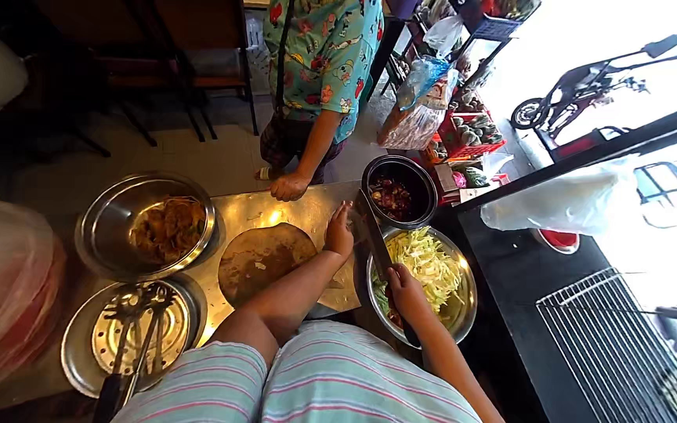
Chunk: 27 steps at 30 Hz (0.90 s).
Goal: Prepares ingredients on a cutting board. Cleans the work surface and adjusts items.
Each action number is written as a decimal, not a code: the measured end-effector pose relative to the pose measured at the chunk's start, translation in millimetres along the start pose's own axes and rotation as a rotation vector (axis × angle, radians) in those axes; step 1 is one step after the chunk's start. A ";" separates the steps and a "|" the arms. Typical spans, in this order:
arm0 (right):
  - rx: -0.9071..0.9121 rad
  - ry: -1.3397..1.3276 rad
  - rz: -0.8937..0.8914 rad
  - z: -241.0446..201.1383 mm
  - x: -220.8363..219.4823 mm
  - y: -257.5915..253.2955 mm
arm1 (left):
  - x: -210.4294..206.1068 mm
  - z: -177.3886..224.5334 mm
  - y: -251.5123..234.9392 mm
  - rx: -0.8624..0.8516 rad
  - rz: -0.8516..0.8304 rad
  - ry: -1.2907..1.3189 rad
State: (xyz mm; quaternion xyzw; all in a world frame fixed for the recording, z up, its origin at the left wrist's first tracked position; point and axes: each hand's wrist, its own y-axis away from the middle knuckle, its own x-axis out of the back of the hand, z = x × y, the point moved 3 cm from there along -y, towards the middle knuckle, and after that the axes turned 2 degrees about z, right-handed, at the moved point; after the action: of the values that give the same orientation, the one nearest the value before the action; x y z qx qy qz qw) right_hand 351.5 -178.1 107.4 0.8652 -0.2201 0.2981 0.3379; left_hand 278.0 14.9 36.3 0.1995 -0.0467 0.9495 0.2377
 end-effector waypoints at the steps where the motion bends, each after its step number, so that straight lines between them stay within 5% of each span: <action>1: -0.004 -0.002 0.002 0.8 0.7 0.3 | 5.5 1.1 0.8 -0.023 -0.012 -0.003; 10: -0.044 -0.028 0.012 -11.4 -13.6 15.0 | 13.0 -4.7 -0.8 -0.033 -0.243 0.087; 14: -0.020 -0.026 0.046 -15.8 -11.5 19.0 | 28.7 11.2 -3.2 0.008 -0.303 -0.064; 18: 0.031 -0.028 0.037 -13.3 -7.0 26.9 | 98.1 10.7 30.9 -0.038 -0.328 -0.331; 23: 0.106 -0.030 -0.134 -12.3 -21.2 38.6 | 208.9 -65.9 91.5 0.257 -0.347 -0.539; 27: 0.153 0.063 -0.265 -14.0 -44.2 36.8 | 228.7 -105.0 114.0 0.386 -0.370 -0.615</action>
State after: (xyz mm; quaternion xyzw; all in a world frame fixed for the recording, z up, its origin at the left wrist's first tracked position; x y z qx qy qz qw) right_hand 292.8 -185.0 103.1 0.9001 -0.0699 0.2937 0.3142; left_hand 2.3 32.4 32.5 0.5199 0.1000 0.7782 0.3377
